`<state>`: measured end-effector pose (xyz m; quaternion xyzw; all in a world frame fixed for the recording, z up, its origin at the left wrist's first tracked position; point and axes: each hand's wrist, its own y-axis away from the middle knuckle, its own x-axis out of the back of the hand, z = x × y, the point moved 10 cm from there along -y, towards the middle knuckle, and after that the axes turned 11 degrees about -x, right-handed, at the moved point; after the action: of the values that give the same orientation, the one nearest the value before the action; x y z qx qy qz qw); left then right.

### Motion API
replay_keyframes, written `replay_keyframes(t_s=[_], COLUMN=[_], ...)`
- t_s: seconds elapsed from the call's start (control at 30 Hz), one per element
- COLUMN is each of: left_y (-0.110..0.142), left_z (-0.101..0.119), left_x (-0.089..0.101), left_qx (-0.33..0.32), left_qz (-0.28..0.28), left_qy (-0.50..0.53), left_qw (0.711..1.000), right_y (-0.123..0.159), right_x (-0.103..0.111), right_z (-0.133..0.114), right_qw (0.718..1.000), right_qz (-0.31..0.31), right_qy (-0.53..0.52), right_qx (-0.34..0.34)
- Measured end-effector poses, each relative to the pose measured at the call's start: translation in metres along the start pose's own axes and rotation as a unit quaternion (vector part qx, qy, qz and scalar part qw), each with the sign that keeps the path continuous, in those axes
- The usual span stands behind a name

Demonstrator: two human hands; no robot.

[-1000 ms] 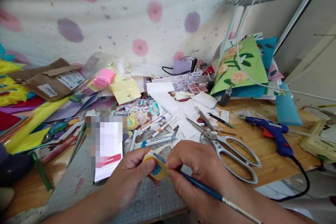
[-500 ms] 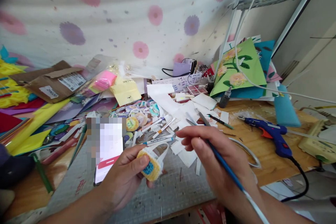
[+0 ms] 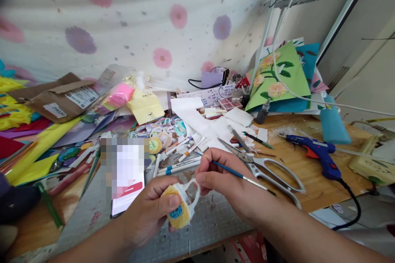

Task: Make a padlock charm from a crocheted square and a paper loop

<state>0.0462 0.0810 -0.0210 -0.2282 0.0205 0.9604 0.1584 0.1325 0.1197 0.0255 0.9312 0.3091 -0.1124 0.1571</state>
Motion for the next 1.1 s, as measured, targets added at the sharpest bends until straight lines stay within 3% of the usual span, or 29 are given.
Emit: replay_keyframes(t_s=[0.13,0.37,0.47,0.53,0.6,0.67,0.83,0.97,1.1], left_y=[-0.001,0.003,-0.002,-0.006,-0.007,-0.007,-0.005,-0.004,-0.004], left_z=[0.001,0.0,0.007,0.015,0.02,0.024,0.024,0.02,0.018], left_x=[0.005,-0.005,0.004,0.016,0.028,0.035,0.047,0.054,0.056], left_qx=[-0.005,0.012,-0.022,-0.051,-0.071,-0.083,-0.103,-0.096,-0.087], left_qz=[0.019,-0.038,0.01,0.077,0.142,0.179,0.216,0.225,0.226], left_qy=[-0.005,-0.038,-0.038,-0.025,-0.005,0.006,-0.011,-0.038,-0.062], left_qw=[1.0,0.998,0.999,0.995,0.987,0.98,0.971,0.969,0.968], right_y=[-0.001,0.0,0.002,0.007,0.011,0.012,0.007,-0.004,-0.007], right_x=[-0.001,-0.001,0.016,0.039,0.056,0.064,0.056,0.052,0.057], right_z=[0.003,0.0,-0.018,-0.038,-0.051,-0.052,-0.025,-0.016,-0.031], right_qw=[1.0,0.999,0.994,0.957,0.847,0.774,0.665,0.655,0.68], right_qz=[-0.007,0.0,0.029,0.117,0.209,0.217,0.141,0.122,0.163], right_qy=[-0.002,0.031,0.078,0.231,0.466,0.574,0.716,0.73,0.699], right_qx=[-0.011,0.025,0.074,0.129,0.15,0.153,0.157,0.154,0.151])
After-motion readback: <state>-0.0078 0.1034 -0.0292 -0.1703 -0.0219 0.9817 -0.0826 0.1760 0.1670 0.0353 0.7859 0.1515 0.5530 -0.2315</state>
